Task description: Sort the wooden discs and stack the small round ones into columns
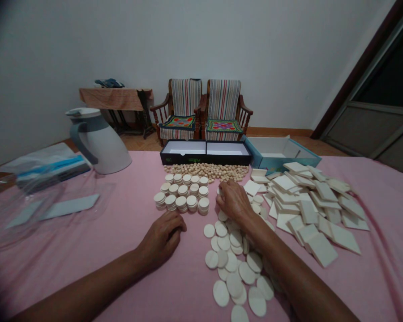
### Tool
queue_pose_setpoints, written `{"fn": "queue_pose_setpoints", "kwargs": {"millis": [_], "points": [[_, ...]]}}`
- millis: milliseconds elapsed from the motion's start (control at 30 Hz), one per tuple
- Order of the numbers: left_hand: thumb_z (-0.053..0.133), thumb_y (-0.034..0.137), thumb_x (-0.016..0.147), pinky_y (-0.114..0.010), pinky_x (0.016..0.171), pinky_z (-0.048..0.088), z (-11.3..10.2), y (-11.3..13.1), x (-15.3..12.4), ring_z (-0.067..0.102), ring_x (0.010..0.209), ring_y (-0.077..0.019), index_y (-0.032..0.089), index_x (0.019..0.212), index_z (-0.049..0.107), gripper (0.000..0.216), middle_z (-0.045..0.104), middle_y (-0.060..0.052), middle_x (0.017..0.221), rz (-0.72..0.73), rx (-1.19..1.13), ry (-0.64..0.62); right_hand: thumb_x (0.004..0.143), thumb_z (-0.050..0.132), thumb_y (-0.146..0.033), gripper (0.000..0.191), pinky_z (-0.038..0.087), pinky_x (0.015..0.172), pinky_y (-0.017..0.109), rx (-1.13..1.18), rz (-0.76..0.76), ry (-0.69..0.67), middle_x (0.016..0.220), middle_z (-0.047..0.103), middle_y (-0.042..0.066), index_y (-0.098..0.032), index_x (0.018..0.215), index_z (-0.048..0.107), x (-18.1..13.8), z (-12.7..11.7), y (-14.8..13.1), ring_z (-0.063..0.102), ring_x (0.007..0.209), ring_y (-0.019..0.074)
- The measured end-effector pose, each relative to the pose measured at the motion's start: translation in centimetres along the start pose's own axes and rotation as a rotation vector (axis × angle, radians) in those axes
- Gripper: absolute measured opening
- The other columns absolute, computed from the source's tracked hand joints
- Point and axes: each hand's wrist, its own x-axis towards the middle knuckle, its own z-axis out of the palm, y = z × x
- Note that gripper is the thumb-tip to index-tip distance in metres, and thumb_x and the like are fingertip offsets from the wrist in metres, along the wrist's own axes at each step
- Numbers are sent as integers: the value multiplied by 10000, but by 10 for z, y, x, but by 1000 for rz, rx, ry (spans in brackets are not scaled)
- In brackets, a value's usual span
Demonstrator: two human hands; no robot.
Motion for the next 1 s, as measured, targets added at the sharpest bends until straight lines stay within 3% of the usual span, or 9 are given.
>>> {"fn": "queue_pose_setpoints", "kwargs": {"millis": [200,467,600,733,867,1000], "points": [[412,-5,737,-308,713,423,-1,1,1,508,816,-192,165,786,558,229,564,-58,823,7,-18,1,798,534,-183,249,364,760,273,46,-81,-113,1045,598,138,-123,1038,563,35,5,5,535,936,212],[416,-11,733,-307,711,419,1,-2,-2,510,827,-192,168,804,563,242,564,-56,834,-30,-52,0,781,501,-134,188,352,739,263,42,-141,-140,985,618,123,-128,963,550,56,19,5,544,889,195],[408,-9,742,-309,710,422,1,-2,-2,515,827,-192,171,825,561,251,565,-58,847,-33,-70,5,799,502,-148,214,358,759,262,90,-173,-93,999,610,113,-126,1005,552,57,9,13,539,902,188],[402,-3,745,-308,696,427,-1,-1,-1,518,810,-192,177,816,558,248,564,-57,832,-44,-66,-3,810,476,-134,142,359,687,248,154,-174,-42,872,628,68,-151,896,588,51,-12,30,552,798,166],[388,-2,758,-308,696,433,-2,1,0,523,804,-191,178,805,559,253,571,-58,817,-46,-75,-14,740,521,-81,181,360,639,243,102,-126,-216,832,658,58,-166,849,638,38,-26,49,572,739,162],[389,7,764,-304,685,437,-3,1,1,521,790,-188,176,802,561,244,572,-61,810,-33,-79,-1,685,581,-78,240,396,670,245,131,-218,-378,897,672,77,-169,890,668,26,-22,58,590,807,187]]}}
